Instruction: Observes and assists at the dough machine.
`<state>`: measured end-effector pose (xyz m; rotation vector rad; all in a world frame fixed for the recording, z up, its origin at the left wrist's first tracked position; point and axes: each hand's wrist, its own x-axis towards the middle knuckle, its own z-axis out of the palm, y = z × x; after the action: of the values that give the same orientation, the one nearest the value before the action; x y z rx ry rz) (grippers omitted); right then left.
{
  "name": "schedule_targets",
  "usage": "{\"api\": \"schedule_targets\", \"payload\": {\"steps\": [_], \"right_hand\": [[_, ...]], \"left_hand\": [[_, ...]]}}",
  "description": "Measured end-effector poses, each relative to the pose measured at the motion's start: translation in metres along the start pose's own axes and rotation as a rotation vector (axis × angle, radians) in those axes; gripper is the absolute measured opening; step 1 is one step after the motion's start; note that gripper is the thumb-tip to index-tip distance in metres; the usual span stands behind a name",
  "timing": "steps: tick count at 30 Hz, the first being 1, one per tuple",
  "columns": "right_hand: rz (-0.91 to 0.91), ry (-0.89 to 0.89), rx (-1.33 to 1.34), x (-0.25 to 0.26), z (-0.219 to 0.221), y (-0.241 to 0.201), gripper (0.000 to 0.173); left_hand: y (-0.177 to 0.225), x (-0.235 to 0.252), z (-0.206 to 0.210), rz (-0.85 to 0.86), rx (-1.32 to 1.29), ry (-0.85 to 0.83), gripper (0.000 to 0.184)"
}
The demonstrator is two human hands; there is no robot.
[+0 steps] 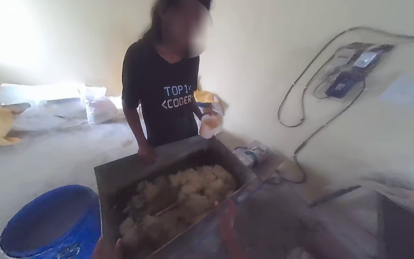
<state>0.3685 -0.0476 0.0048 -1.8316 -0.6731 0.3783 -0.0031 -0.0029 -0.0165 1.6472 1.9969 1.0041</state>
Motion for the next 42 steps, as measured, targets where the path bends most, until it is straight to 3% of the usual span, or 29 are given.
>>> {"api": "schedule_targets", "payload": {"steps": [5, 11, 20, 26, 32, 42], "right_hand": [[-0.044, -0.036, -0.025, 0.001, 0.02, 0.0, 0.083], [-0.061, 0.052, -0.116, 0.031, 0.024, 0.004, 0.091], [-0.044, 0.096, -0.279, 0.085, 0.035, -0.021, 0.087], [-0.094, 0.103, -0.485, 0.086, 0.047, -0.019, 0.083], [-0.093, 0.102, -0.46, 0.085, 0.045, -0.017, 0.077], [-0.054, 0.018, -0.522, 0.085, 0.043, -0.019, 0.082]], "left_hand": [[-0.004, 0.0, 0.002, 0.044, 0.004, 0.021, 0.059], [0.0, 0.0, -0.001, 0.012, -0.017, 0.046, 0.058], [-0.005, 0.001, 0.003, 0.023, -0.01, 0.055, 0.055], [-0.011, 0.001, 0.008, 0.069, 0.044, 0.07, 0.054], [-0.005, -0.003, 0.005, 0.055, 0.063, 0.064, 0.054], [-0.006, 0.001, 0.006, 0.049, 0.067, 0.082, 0.05]]}}
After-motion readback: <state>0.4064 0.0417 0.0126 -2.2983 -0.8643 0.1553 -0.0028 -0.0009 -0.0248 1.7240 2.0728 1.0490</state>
